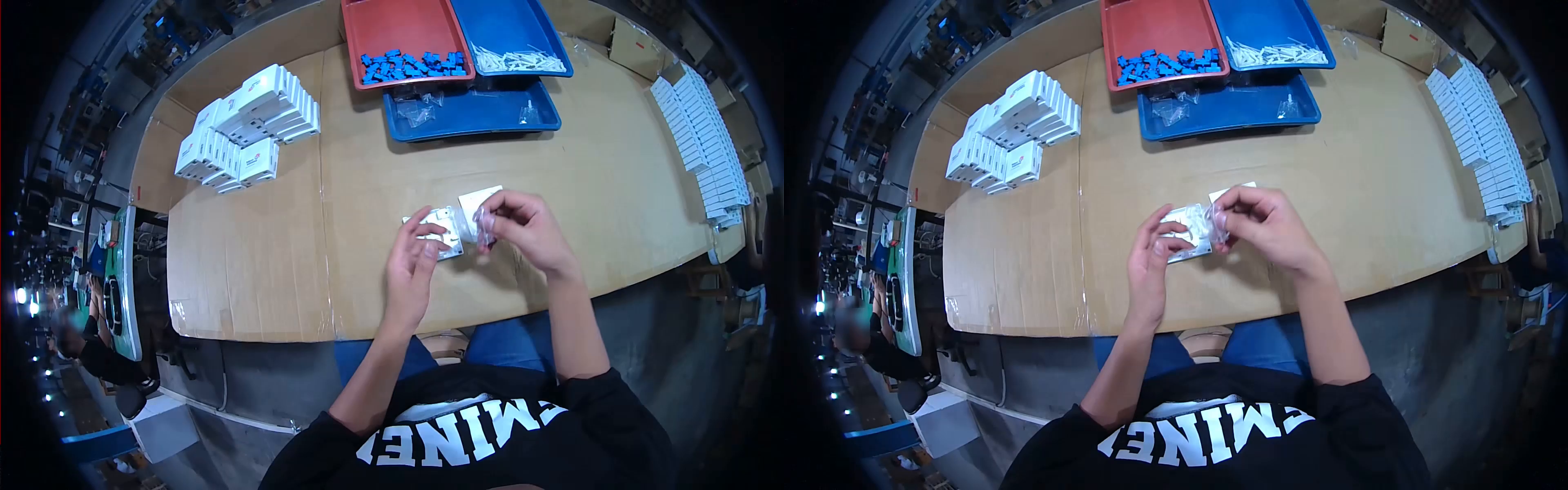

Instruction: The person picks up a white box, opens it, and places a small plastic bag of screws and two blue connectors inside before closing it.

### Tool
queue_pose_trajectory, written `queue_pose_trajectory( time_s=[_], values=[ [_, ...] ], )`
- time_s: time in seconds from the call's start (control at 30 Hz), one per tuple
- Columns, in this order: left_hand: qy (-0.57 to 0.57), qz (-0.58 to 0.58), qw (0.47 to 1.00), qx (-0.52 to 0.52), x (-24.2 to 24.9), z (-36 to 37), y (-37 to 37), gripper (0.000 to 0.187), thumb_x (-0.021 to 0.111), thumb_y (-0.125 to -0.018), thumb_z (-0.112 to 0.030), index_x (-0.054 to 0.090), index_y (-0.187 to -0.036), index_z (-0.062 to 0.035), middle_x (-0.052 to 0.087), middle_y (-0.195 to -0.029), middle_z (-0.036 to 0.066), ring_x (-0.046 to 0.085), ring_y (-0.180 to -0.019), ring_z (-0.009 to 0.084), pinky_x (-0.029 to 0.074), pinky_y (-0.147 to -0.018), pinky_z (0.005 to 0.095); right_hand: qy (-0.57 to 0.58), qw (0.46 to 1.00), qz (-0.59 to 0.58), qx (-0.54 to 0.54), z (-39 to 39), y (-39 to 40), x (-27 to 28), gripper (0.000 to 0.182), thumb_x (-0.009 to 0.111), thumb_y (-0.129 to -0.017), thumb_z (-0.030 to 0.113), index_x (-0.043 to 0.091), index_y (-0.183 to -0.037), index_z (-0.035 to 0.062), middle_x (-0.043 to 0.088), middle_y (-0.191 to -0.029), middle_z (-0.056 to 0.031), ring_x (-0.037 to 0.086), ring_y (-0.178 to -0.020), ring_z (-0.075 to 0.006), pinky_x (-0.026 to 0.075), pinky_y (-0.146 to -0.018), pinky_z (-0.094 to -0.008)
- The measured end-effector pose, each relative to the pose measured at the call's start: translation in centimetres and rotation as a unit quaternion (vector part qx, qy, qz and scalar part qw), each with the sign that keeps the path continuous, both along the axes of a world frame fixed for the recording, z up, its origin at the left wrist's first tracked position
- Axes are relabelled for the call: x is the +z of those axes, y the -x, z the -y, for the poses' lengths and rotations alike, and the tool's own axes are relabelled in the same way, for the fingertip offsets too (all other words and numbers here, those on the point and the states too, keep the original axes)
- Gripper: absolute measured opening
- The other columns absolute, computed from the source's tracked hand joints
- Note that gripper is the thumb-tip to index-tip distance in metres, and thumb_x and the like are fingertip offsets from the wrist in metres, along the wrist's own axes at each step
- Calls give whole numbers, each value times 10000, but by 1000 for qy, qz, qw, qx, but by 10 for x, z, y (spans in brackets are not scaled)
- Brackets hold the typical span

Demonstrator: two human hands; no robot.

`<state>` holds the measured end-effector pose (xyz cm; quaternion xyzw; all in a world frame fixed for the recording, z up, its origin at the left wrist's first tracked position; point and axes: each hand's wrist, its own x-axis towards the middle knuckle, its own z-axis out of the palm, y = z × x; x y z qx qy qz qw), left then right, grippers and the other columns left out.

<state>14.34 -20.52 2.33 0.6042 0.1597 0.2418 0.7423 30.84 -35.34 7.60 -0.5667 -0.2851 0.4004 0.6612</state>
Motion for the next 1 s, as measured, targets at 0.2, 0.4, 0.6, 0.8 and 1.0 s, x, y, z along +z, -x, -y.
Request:
queue_pose_trajectory(
  time_s=[0.2, 0.4, 0.6, 0.8, 1.0],
  values=[
    [129, -34, 991, -10, 17, 23, 8, 262, 606, -1063, -260, 688, -1093, -13, 662, -876, -1, 568, -769, 59, 462, -698, 206, 27, 999, -3, -22, 10, 49, 11, 105, 688, -956, 39, 666, -1031, -31, 701, -867, -84, 703, -749, -150, 593, -694, -285],
    [10, -4, 996, 89, 29, 38, 32, 214, 669, -1030, -228, 701, -1050, -17, 627, -770, -43, 432, -609, -7, 309, -524, 192, 70, 996, 40, -28, 20, 69, 4, 106, 683, -967, 56, 681, -1031, -28, 705, -841, -65, 700, -730, -120, 592, -670, -259],
    [38, -7, 997, 59, 32, 33, 47, 224, 661, -1036, -228, 708, -1071, -11, 656, -773, -34, 448, -614, -7, 311, -535, 194, 43, 997, -47, -34, 21, 83, 10, 104, 647, -993, 61, 669, -1046, -26, 704, -866, -69, 688, -689, -123, 584, -631, -260],
    [5, -24, 996, 89, 42, 22, 52, 291, 712, -995, -249, 673, -1175, -23, 692, -898, 29, 538, -715, 47, 407, -625, 222, 24, 998, -12, -53, 19, 89, 12, 95, 637, -1002, 67, 663, -1029, -20, 699, -858, -70, 676, -671, -111, 577, -617, -256],
    [-503, -9, 858, 105, 75, 16, 64, 664, 872, -770, -307, 620, -1347, -96, 623, -1295, 86, 594, -1125, 239, 382, -1033, 395, 44, 997, 11, -56, 16, 97, 12, 73, 634, -992, 23, 659, -1039, -27, 704, -889, -66, 662, -712, -98, 553, -616, -243]
  ],
)
